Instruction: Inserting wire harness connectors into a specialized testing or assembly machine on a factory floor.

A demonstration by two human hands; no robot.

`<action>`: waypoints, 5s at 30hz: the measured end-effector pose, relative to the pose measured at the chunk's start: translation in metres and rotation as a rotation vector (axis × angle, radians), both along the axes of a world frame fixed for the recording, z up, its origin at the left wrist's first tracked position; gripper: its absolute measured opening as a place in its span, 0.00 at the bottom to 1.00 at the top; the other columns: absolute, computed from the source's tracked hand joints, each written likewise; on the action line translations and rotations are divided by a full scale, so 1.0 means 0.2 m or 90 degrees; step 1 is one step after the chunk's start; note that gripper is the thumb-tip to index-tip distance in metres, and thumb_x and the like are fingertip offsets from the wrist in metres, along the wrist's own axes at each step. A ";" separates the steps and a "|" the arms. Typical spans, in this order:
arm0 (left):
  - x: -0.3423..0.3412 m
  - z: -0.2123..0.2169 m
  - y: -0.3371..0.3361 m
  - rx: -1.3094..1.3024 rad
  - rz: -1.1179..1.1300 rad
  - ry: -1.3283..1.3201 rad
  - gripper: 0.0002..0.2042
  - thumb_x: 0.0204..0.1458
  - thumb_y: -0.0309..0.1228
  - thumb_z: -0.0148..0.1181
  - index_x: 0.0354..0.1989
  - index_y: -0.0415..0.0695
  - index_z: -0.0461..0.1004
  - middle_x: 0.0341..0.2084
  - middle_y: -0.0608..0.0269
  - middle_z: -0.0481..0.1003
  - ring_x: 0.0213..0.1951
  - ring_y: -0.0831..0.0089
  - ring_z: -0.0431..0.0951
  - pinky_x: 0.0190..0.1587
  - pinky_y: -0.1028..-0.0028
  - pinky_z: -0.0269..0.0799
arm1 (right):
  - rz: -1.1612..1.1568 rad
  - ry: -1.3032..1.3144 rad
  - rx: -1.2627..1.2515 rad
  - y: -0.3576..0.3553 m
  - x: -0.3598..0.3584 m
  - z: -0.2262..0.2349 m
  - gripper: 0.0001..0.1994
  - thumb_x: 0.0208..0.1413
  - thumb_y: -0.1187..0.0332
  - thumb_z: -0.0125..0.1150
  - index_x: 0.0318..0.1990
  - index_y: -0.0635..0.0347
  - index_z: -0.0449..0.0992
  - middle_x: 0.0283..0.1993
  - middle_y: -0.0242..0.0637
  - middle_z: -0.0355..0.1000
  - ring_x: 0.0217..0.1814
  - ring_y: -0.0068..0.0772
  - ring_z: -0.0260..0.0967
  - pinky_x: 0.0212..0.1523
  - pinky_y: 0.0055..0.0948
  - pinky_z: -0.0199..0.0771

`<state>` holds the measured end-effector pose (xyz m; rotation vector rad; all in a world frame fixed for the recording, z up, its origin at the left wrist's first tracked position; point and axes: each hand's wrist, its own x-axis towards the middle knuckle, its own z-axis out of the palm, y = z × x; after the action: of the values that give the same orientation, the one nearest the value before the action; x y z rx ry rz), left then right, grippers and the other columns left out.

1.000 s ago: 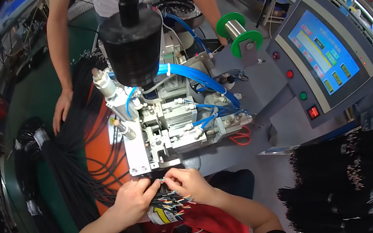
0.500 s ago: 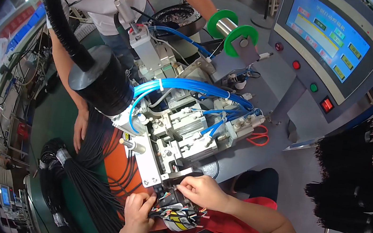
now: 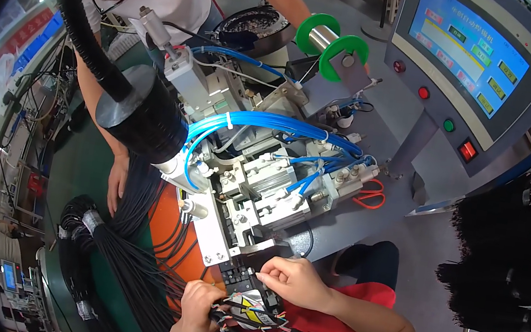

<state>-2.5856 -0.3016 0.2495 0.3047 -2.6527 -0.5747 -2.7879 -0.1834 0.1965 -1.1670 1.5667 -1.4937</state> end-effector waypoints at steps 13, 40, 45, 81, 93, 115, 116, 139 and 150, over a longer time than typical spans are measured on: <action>-0.11 0.05 0.06 0.170 0.021 0.067 0.11 0.41 0.25 0.67 0.34 0.41 0.74 0.18 0.60 0.71 0.19 0.62 0.72 0.21 0.69 0.63 | 0.200 -0.309 -0.080 -0.02 0.04 0.04 0.10 0.55 0.81 0.55 0.45 0.66 0.73 0.40 0.35 0.70 0.33 0.17 0.69 0.32 0.17 0.70; -0.15 0.09 0.00 0.240 -0.003 -0.064 0.17 0.42 0.23 0.63 0.43 0.40 0.71 0.22 0.58 0.72 0.22 0.61 0.75 0.24 0.68 0.69 | 0.139 -0.256 -0.029 -0.04 0.03 0.05 0.03 0.56 0.78 0.56 0.37 0.68 0.73 0.33 0.35 0.73 0.27 0.18 0.69 0.26 0.16 0.67; -0.13 0.04 0.03 0.054 -0.008 -0.089 0.16 0.40 0.24 0.63 0.40 0.40 0.69 0.21 0.61 0.70 0.22 0.64 0.74 0.24 0.69 0.67 | 0.141 -0.087 0.007 -0.04 0.03 0.10 0.04 0.59 0.76 0.53 0.38 0.67 0.72 0.31 0.34 0.73 0.26 0.17 0.68 0.26 0.16 0.67; -0.14 0.01 0.00 0.107 -0.011 0.028 0.15 0.36 0.24 0.64 0.34 0.41 0.69 0.21 0.64 0.73 0.20 0.64 0.75 0.23 0.70 0.69 | 0.265 -0.486 0.119 -0.07 -0.05 0.13 0.07 0.59 0.70 0.55 0.39 0.66 0.75 0.30 0.33 0.75 0.24 0.15 0.69 0.21 0.13 0.63; -0.15 0.00 0.00 0.145 -0.020 -0.012 0.14 0.35 0.23 0.64 0.33 0.42 0.70 0.21 0.64 0.74 0.20 0.64 0.75 0.24 0.70 0.70 | 0.325 -0.506 0.168 -0.11 -0.09 0.11 0.07 0.59 0.73 0.53 0.35 0.67 0.75 0.28 0.36 0.73 0.21 0.19 0.66 0.21 0.18 0.64; -0.14 0.03 0.01 0.042 0.039 -0.109 0.27 0.28 0.21 0.62 0.46 0.39 0.71 0.34 0.59 0.70 0.32 0.62 0.74 0.31 0.68 0.72 | 0.064 0.410 -0.073 -0.12 -0.04 0.10 0.03 0.46 0.72 0.61 0.28 0.60 0.74 0.23 0.37 0.67 0.21 0.40 0.68 0.20 0.34 0.67; -0.14 0.02 0.00 0.039 0.031 -0.110 0.27 0.30 0.22 0.62 0.47 0.39 0.71 0.34 0.59 0.70 0.31 0.63 0.73 0.31 0.69 0.72 | 0.063 0.410 -0.073 -0.13 -0.04 0.10 0.03 0.46 0.72 0.61 0.28 0.60 0.74 0.23 0.37 0.67 0.21 0.40 0.68 0.20 0.34 0.67; -0.19 0.11 0.00 -0.146 -0.103 -0.225 0.26 0.39 0.28 0.55 0.51 0.33 0.69 0.30 0.60 0.66 0.30 0.68 0.69 0.29 0.73 0.69 | 0.104 0.547 -0.048 -0.17 -0.07 0.17 0.06 0.40 0.70 0.61 0.19 0.57 0.70 0.18 0.34 0.65 0.20 0.38 0.68 0.17 0.34 0.66; -0.19 0.09 -0.04 -0.133 -0.101 -0.234 0.23 0.41 0.27 0.54 0.49 0.32 0.69 0.29 0.62 0.66 0.28 0.70 0.70 0.27 0.74 0.70 | 0.058 0.427 -0.069 -0.15 -0.05 0.11 0.04 0.42 0.71 0.61 0.24 0.58 0.72 0.23 0.36 0.71 0.21 0.39 0.71 0.19 0.34 0.69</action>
<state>-2.6246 -0.3098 0.2685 0.1482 -3.0821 -0.3062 -2.7974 -0.2136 0.2187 -1.9109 1.8277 -1.1954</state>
